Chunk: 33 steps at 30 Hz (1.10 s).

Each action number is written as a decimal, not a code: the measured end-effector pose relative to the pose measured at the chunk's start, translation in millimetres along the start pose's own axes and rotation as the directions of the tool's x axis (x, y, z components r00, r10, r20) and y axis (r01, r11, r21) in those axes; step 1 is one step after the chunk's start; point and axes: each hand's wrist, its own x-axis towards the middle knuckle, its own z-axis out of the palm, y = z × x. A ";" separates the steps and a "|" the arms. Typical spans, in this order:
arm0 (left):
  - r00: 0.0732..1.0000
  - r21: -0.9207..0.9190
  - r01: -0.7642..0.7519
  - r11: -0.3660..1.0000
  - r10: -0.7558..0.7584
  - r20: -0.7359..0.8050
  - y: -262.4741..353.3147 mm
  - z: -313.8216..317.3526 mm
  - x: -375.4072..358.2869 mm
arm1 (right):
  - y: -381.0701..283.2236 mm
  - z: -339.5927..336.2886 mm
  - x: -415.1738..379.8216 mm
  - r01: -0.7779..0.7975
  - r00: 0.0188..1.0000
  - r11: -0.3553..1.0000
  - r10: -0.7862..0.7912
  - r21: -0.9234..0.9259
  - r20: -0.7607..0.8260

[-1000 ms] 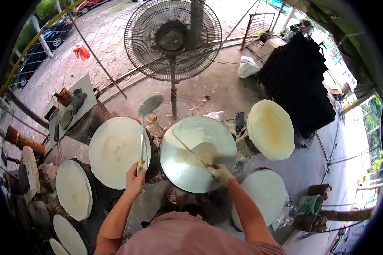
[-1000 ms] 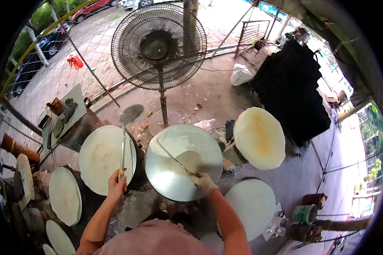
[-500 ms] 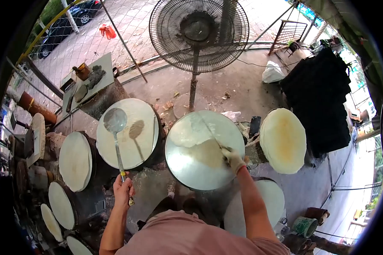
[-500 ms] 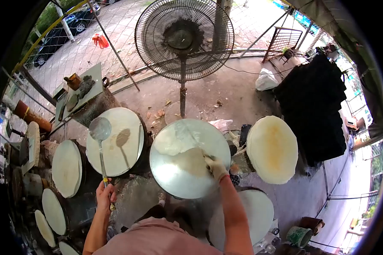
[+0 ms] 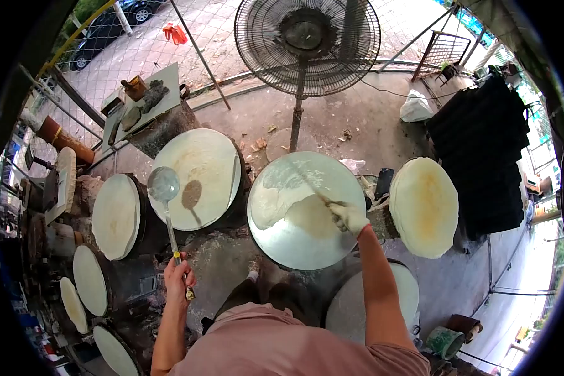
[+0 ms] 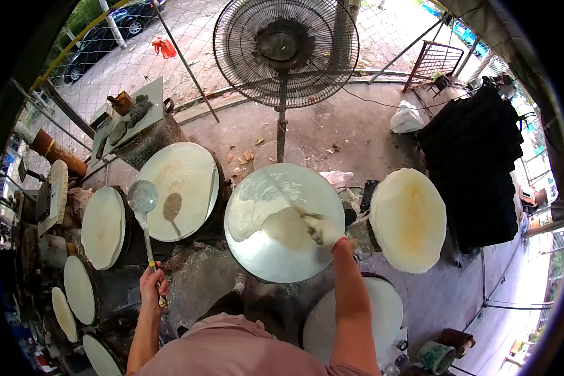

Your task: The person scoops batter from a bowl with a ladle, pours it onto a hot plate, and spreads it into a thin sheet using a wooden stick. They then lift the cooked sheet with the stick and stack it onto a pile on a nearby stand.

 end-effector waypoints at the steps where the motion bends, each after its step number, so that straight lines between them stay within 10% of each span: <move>1: 1.000 -0.009 0.001 1.000 -0.001 0.008 -0.6 3.5 -2.7 | 3.5 9.9 4.7 -0.111 0.991 0.963 0.126 -0.246 0.045; 3: 1.000 -0.013 0.006 1.000 -0.006 0.013 -1.4 6.7 -11.8 | 20.2 14.5 -6.9 -0.201 0.964 0.856 0.260 -0.477 0.060; 9: 1.000 -0.025 -0.006 1.000 0.006 0.010 -10.4 2.9 -29.2 | 46.9 -27.9 -47.5 -0.183 0.967 0.955 0.217 -0.233 0.132; 11: 1.000 -0.025 0.023 0.999 -0.023 0.001 -14.6 -0.5 -34.8 | 30.4 -21.7 -35.3 -0.007 0.944 0.998 0.026 0.059 -0.328; 18: 0.999 -0.079 0.050 0.996 -0.049 0.016 -23.3 -12.8 -52.3 | 54.2 6.0 -66.0 -0.075 0.974 0.933 0.144 -0.351 0.176; 22: 0.995 -0.060 0.060 0.996 -0.055 0.081 -16.7 -25.9 -52.3 | 71.4 -2.6 -75.6 0.080 0.944 0.997 -0.071 0.016 -0.322; 29: 0.978 -0.072 0.130 0.989 -0.116 0.174 5.6 -69.2 -39.5 | 150.3 49.8 -113.1 0.023 0.999 0.970 -0.032 -0.243 -0.035; 33: 0.953 -0.066 0.190 0.980 -0.168 0.253 19.4 -123.5 -22.1 | 214.7 143.4 -170.2 0.188 0.972 0.879 -0.102 0.438 -0.213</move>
